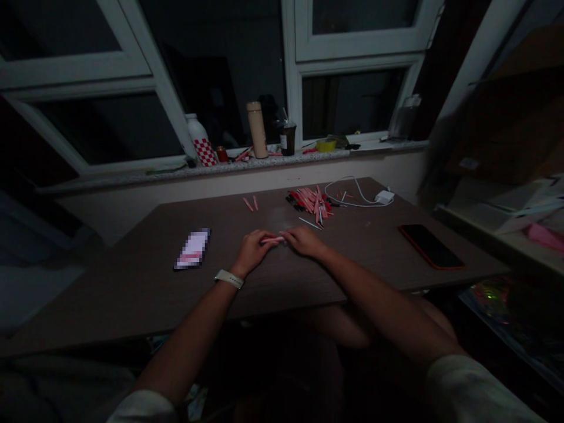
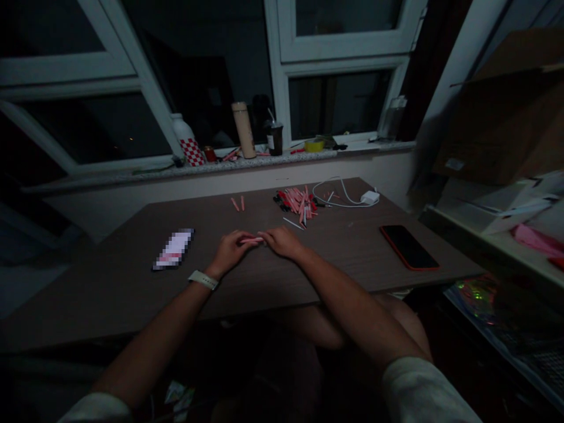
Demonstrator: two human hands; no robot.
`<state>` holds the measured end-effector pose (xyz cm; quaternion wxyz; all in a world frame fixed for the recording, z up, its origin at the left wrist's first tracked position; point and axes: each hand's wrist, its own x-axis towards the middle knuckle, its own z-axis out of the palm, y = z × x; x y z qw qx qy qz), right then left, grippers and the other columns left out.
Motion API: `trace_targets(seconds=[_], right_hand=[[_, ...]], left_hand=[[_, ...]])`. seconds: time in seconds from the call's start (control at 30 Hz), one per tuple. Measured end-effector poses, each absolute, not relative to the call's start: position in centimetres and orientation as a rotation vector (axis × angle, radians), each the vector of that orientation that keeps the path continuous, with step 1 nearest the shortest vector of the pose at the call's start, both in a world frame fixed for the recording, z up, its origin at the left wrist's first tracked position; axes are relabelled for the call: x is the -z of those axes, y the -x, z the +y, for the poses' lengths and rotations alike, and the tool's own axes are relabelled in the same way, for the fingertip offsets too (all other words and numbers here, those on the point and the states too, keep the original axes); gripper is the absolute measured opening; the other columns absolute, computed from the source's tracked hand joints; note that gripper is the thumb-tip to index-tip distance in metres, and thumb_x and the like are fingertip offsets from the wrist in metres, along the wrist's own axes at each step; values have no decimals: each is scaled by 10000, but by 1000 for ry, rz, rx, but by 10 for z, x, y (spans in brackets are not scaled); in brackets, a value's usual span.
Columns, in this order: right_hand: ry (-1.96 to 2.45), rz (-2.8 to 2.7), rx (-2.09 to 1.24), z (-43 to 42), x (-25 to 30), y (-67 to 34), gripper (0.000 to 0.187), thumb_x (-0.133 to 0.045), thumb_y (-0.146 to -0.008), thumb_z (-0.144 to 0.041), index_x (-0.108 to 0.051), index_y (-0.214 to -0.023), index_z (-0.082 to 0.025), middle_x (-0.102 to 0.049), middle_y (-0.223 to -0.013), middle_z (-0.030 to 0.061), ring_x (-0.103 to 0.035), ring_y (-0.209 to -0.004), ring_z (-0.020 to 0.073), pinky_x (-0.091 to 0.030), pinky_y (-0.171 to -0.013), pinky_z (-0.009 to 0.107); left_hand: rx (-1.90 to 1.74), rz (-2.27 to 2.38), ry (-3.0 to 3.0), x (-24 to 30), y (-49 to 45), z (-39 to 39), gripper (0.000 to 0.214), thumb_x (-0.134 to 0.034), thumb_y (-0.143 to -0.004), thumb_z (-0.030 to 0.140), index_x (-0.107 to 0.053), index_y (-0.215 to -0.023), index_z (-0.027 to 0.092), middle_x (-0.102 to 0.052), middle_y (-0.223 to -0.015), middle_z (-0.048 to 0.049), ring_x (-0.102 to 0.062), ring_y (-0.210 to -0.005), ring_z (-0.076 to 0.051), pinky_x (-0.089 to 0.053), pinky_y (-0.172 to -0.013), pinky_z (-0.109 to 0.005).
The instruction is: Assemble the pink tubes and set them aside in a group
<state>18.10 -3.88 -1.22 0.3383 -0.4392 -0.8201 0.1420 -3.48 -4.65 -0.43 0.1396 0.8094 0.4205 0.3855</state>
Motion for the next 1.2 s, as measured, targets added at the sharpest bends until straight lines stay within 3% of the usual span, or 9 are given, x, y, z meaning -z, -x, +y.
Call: trace_targets(seconds=[0.17,0.3,0.47,0.6,0.8,0.97,1.1,1.2], right_hand=[[1114,-2052,-402,-41,9,-181,331,-640,-928,-506,-720,-1001,-194,-743,-892,49,-647,-772,168,-397,-659,243],[1162,-2120,-377,-42,8,-181,397,-501,-1015,-461,-726,-840,-185,-712,-758,52,-626,-702,165,-374,-646,258],[1094,-2081,-406,-41,10,-181,369,-650,-908,-549,-724,-991,-198,-727,-864,39,-629,-746,159,-386,-654,244],[1128,-2142,-397,-38,13,-182,411,-537,-986,-516,-735,-848,-183,-692,-727,35,-584,-654,147,-349,-616,249],[1021,-2081,-444,-37,11,-185,275,-664,-925,-438,-709,-966,-170,-718,-850,41,-613,-745,151,-382,-656,236],[1007,-2015,-408,-38,10,-187,238,-668,-929,-401,-702,-968,-169,-721,-909,57,-625,-813,169,-410,-708,252],[1088,-2066,-384,-37,8,-187,280,-580,-985,-387,-720,-885,-166,-718,-829,58,-612,-762,169,-389,-687,262],[1066,-2037,-378,-37,7,-187,267,-585,-983,-377,-722,-911,-159,-724,-864,64,-618,-784,168,-394,-699,258]], left_hand=[[-1137,1238,-2240,6,35,-45,319,-692,-866,503,-747,-953,201,-762,-935,-69,-702,-868,-221,-544,-799,-337],[-1108,1238,-2296,6,36,-44,315,-720,-842,500,-758,-938,202,-752,-915,-69,-693,-855,-221,-533,-803,-344],[-1127,1267,-2283,5,36,-44,303,-692,-865,487,-754,-943,201,-753,-916,-69,-692,-880,-224,-537,-819,-351],[-1161,1257,-2275,4,36,-45,289,-727,-835,487,-755,-894,206,-739,-886,-63,-689,-853,-216,-542,-817,-351],[-1215,1277,-2207,1,35,-46,356,-775,-776,508,-749,-949,198,-738,-905,-66,-691,-830,-216,-551,-804,-354],[-1146,1338,-2214,-3,37,-46,365,-570,-938,507,-742,-859,194,-742,-781,-56,-676,-823,-222,-518,-838,-370],[-1207,1326,-2266,-5,37,-47,331,-682,-855,515,-732,-921,194,-756,-942,-67,-665,-930,-235,-507,-865,-361],[-1177,1285,-2187,-4,36,-46,363,-619,-895,534,-727,-922,188,-763,-909,-67,-680,-895,-229,-513,-846,-348]])
